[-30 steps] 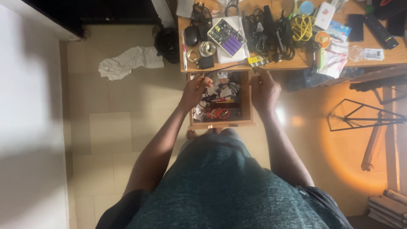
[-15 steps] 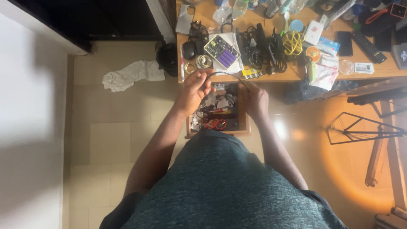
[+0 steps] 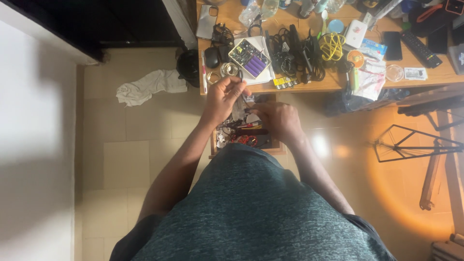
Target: Searching through a desk drawer and organizing various electronic cables and components.
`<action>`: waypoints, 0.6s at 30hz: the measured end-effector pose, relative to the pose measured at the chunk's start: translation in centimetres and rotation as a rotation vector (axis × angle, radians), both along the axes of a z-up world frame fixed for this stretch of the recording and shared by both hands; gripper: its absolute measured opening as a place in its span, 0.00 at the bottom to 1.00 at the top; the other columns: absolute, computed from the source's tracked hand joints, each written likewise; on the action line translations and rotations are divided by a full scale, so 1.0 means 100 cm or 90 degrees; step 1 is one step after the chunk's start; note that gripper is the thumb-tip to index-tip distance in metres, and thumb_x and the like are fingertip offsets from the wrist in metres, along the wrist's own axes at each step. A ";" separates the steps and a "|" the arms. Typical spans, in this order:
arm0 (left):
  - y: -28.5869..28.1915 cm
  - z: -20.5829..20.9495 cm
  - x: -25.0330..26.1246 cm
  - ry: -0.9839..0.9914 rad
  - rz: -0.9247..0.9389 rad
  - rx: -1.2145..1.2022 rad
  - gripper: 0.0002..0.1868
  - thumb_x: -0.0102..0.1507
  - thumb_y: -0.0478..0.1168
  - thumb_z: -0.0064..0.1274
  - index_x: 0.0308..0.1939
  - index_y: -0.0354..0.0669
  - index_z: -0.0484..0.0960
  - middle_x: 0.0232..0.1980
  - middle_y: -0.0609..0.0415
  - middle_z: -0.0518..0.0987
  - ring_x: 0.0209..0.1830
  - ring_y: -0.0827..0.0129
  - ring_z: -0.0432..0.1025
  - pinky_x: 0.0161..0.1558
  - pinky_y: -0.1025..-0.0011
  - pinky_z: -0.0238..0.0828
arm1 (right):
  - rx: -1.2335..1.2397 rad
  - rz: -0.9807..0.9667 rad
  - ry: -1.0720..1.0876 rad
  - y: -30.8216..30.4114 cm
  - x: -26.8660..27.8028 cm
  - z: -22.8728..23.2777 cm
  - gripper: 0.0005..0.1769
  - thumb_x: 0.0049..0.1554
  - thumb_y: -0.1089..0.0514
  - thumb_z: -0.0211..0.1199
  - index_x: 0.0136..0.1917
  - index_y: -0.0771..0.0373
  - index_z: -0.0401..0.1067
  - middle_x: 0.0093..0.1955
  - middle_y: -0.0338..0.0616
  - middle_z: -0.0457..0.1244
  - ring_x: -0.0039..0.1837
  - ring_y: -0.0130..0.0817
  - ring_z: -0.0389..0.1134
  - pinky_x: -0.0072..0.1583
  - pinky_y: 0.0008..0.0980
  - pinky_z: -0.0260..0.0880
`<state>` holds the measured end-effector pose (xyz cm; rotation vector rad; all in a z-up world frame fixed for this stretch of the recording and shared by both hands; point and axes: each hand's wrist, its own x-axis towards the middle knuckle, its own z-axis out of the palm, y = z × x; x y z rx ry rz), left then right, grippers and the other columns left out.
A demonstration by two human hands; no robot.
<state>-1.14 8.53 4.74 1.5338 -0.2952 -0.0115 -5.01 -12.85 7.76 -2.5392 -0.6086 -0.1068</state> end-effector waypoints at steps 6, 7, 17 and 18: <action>0.000 0.031 -0.004 -0.035 -0.054 0.174 0.15 0.72 0.44 0.48 0.48 0.36 0.82 0.35 0.54 0.86 0.37 0.76 0.81 0.42 0.74 0.77 | 0.166 0.074 -0.099 0.003 0.006 0.034 0.10 0.61 0.53 0.68 0.54 0.57 0.80 0.47 0.44 0.72 0.45 0.39 0.75 0.46 0.37 0.75; -0.001 0.034 -0.006 -0.035 -0.056 0.174 0.15 0.72 0.44 0.48 0.48 0.36 0.82 0.35 0.54 0.86 0.37 0.76 0.81 0.42 0.74 0.77 | 0.165 0.073 -0.099 0.003 0.007 0.037 0.10 0.61 0.53 0.68 0.54 0.57 0.80 0.47 0.44 0.72 0.45 0.39 0.75 0.46 0.37 0.75; 0.003 0.007 0.001 0.106 -0.188 -0.001 0.16 0.77 0.47 0.42 0.49 0.38 0.78 0.35 0.63 0.71 0.36 0.80 0.67 0.42 0.77 0.69 | 0.215 0.006 -0.025 -0.001 0.022 0.037 0.07 0.61 0.57 0.70 0.49 0.62 0.78 0.43 0.46 0.70 0.41 0.40 0.73 0.43 0.39 0.71; 0.003 0.013 0.001 0.112 -0.212 -0.075 0.13 0.75 0.45 0.45 0.49 0.38 0.77 0.41 0.64 0.76 0.44 0.83 0.71 0.49 0.78 0.76 | 0.222 0.010 -0.007 0.000 0.022 0.038 0.06 0.61 0.58 0.68 0.50 0.62 0.78 0.44 0.46 0.70 0.41 0.40 0.73 0.44 0.39 0.72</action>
